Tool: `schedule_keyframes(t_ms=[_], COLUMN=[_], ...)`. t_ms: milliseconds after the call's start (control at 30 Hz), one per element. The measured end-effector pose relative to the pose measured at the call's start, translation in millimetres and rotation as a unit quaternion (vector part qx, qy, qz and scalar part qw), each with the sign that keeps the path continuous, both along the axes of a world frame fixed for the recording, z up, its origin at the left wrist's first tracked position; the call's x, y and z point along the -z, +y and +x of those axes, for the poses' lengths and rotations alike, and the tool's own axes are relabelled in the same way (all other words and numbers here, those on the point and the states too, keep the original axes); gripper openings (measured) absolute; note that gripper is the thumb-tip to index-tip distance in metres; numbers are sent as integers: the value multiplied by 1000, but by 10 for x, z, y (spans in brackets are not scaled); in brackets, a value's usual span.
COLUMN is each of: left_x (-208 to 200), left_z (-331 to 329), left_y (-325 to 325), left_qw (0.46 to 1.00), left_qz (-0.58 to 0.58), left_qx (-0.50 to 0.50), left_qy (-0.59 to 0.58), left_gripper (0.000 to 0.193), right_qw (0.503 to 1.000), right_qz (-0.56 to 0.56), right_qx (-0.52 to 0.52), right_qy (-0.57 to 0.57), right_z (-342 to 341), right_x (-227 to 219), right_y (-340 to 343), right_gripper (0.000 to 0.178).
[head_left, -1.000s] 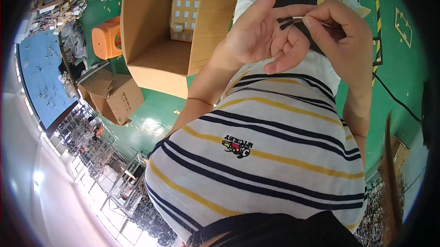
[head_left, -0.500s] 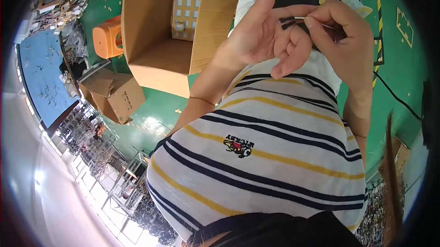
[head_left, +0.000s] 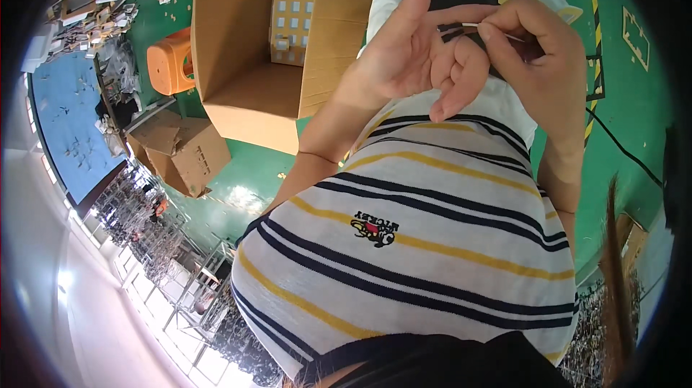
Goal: Assembling electrical wire harnesses by securing wires into connectors and clips at a workstation.
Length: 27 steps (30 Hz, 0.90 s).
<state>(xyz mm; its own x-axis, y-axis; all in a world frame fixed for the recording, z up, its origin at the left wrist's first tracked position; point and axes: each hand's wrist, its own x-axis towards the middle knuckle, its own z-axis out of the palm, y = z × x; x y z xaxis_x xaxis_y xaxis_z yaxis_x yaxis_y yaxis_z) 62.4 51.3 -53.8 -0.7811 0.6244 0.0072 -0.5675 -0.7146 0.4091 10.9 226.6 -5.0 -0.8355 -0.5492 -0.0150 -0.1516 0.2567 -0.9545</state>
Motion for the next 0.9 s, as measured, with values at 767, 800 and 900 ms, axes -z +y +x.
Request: schedule_keyframes(t_ms=[767, 800, 900], left_x=[-359, -368, -334], left_z=[-134, -135, -163], left_y=[-52, -24, -19], left_qw=[971, 965, 969], left_qz=[-228, -253, -240], left_qx=[-33, -52, -58], left_qy=[56, 34, 26], left_gripper=[48, 50, 51], right_qw=[995, 995, 995], right_qz=[18, 21, 41], right_qx=[-62, -60, -31], right_qy=[76, 76, 83], right_z=[-352, -351, -339], right_x=[-46, -24, -8], right_y=[343, 349, 370], right_gripper=[9, 9, 10])
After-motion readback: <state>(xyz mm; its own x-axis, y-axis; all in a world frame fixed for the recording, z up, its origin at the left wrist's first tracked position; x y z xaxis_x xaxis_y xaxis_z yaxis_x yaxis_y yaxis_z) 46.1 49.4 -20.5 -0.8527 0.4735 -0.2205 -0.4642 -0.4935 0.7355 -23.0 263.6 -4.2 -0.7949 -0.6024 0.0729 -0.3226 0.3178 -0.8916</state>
